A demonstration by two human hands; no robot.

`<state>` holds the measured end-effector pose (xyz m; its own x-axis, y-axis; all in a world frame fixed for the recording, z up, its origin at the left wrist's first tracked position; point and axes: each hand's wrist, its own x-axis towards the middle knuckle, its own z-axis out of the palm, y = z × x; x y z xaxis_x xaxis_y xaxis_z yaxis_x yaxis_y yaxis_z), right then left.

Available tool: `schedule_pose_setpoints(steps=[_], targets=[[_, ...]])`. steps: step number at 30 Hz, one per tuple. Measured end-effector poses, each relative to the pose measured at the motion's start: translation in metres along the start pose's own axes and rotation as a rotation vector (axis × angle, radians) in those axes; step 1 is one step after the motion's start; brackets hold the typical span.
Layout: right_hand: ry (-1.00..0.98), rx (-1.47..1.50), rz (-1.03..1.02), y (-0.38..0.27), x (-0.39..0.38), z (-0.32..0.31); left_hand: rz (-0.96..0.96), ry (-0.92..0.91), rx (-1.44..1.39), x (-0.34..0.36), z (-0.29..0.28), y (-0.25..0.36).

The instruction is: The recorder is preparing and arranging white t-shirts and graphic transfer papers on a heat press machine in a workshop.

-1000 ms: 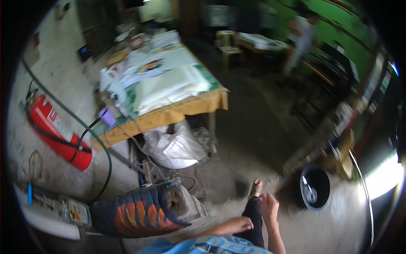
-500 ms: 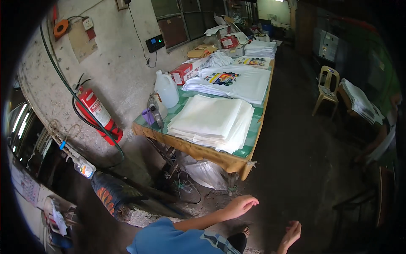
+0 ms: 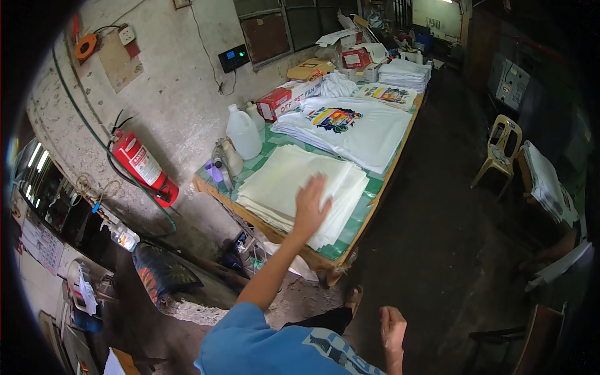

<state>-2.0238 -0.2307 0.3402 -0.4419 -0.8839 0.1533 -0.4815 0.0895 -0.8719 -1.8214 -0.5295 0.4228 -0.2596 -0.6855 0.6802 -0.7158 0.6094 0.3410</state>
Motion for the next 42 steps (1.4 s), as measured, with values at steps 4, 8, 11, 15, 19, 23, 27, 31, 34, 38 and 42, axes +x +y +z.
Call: schedule_pose_setpoints(steps=[4,8,11,15,19,23,27,31,34,38,42], targets=[[-0.105,-0.115,-0.169,-0.008,0.061,-0.006,-0.206,0.131,0.186,0.052,0.054,-0.055],[-0.221,-0.196,-0.196,-0.009,0.131,-0.008,-0.402,-0.163,0.398,0.005,0.103,-0.083],[-0.375,-0.268,-0.159,-0.005,0.173,-0.009,-0.402,-0.321,0.41,-0.009,0.122,-0.098],[-0.466,-0.218,-0.167,-0.001,0.222,-0.002,-0.381,-0.323,0.379,-0.007,0.12,-0.098],[-0.501,-0.171,-0.223,-0.017,0.282,0.017,-0.474,-0.453,0.294,0.01,0.116,-0.098],[-0.641,-0.04,-0.492,-0.058,0.36,0.05,-0.642,-0.52,0.199,0.033,0.116,-0.091],[-0.52,0.237,-0.77,-0.128,0.434,0.095,-0.625,-0.164,0.122,0.04,0.112,-0.043],[-0.498,0.391,-0.98,-0.172,0.478,0.149,-0.767,0.047,0.168,0.017,0.098,0.017],[-0.547,0.264,-1.068,-0.149,0.479,0.202,-0.987,0.137,0.279,-0.012,0.086,0.053],[-0.786,-0.464,-1.13,-0.054,0.46,0.237,-1.202,0.209,0.359,-0.049,0.066,0.092],[-0.775,-0.438,-1.129,-0.047,0.462,0.25,-1.308,0.31,0.508,-0.078,0.045,0.141]])
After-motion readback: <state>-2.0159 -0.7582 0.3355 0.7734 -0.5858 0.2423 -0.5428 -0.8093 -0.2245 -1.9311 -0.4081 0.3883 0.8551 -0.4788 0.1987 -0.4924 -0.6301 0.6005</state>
